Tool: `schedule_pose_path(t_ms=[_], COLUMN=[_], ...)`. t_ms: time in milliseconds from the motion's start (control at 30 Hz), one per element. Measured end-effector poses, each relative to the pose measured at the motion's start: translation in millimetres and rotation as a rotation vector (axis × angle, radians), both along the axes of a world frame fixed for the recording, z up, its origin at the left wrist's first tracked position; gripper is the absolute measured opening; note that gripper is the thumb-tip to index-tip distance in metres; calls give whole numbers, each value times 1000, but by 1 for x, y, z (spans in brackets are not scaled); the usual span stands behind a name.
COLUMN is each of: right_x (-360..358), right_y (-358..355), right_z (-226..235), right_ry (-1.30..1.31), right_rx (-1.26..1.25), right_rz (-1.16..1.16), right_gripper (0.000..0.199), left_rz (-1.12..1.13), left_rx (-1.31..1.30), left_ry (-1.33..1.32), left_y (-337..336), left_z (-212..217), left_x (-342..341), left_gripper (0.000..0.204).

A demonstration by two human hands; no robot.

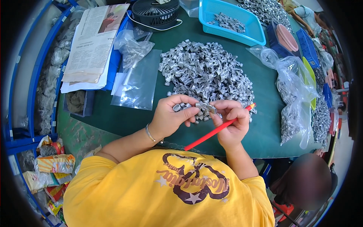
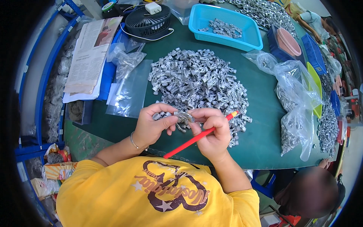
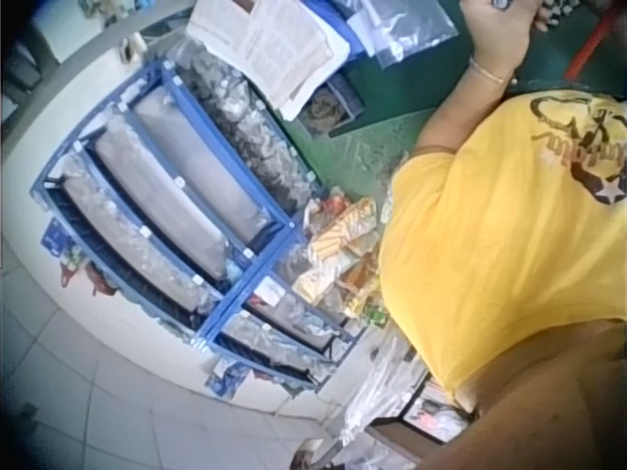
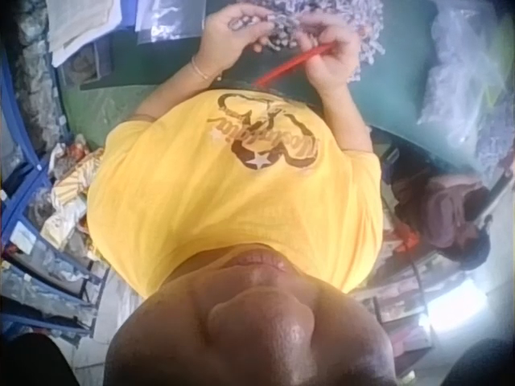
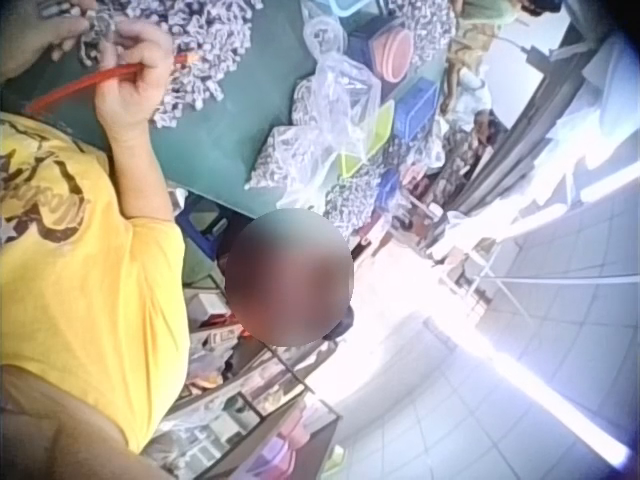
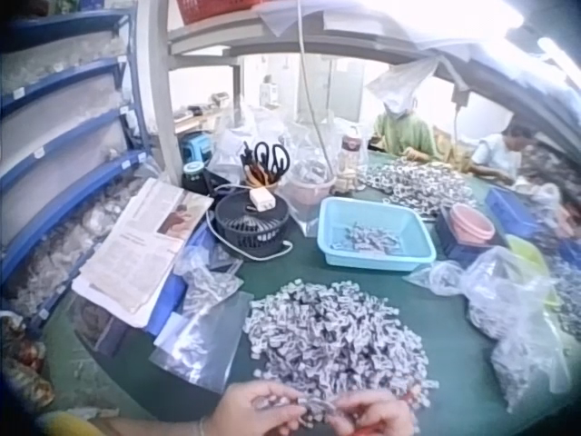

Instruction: The person picks up a small metal piece and a spring-like component, then pushes them together by hand while holding a red pencil. The person repeats this process, picking up components from a pile on the table and placing the assembled items into a small plastic bag.

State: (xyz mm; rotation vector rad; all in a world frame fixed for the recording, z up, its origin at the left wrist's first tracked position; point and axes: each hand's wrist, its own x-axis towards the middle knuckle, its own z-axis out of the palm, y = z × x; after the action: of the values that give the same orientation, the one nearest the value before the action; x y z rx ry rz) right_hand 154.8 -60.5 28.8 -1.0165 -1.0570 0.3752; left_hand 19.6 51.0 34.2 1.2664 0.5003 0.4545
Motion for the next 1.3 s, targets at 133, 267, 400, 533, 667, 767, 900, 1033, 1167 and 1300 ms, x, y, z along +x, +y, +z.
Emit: schedule_pose_path(t_ms=[133, 267, 400, 533, 667, 767, 900, 1033, 1167, 1300], right_x=[2, 14, 32, 29, 25, 22, 18, 14, 12, 13], right_y=[2, 12, 33, 45, 40, 30, 18, 14, 10, 7], right_z=[16, 2, 1, -1, -6, -4, -1, -2, 3, -5], right_ry=[-334, -328, -413, -613, -344, 30, 113, 165, 470, 544], right_rx=[-54, -163, -458, -670, -451, -289, -218, -237, -323, -256], right_rz=[170, -167, -345, -334, -203, 32, 177, 125, 110, 226], right_gripper=[32, 26, 24, 27, 30, 31, 28, 22, 17, 20], left_rz=[-69, -37, 29, 45, 66, 25, -58, -60, 17, 46], left_rx=[-770, -922, -765, -560, -476, -413, -386, -190, 100, 298], left_ry=[-81, -126, -101, 2, 32, 55, 38, 47, 11, -17], left_y=[3, 11, 18, 13, 8, 10, 6, 5, 5, 3], left_z=[-5, -14, -11, -13, -7, -7, -1, -3, -3, 1], left_x=[3, -2, -7, -5, -2, -4, -1, -4, -5, -5], left_gripper=[26, 14, 8, 13, 20, 26, 23, 21, 20, 17])
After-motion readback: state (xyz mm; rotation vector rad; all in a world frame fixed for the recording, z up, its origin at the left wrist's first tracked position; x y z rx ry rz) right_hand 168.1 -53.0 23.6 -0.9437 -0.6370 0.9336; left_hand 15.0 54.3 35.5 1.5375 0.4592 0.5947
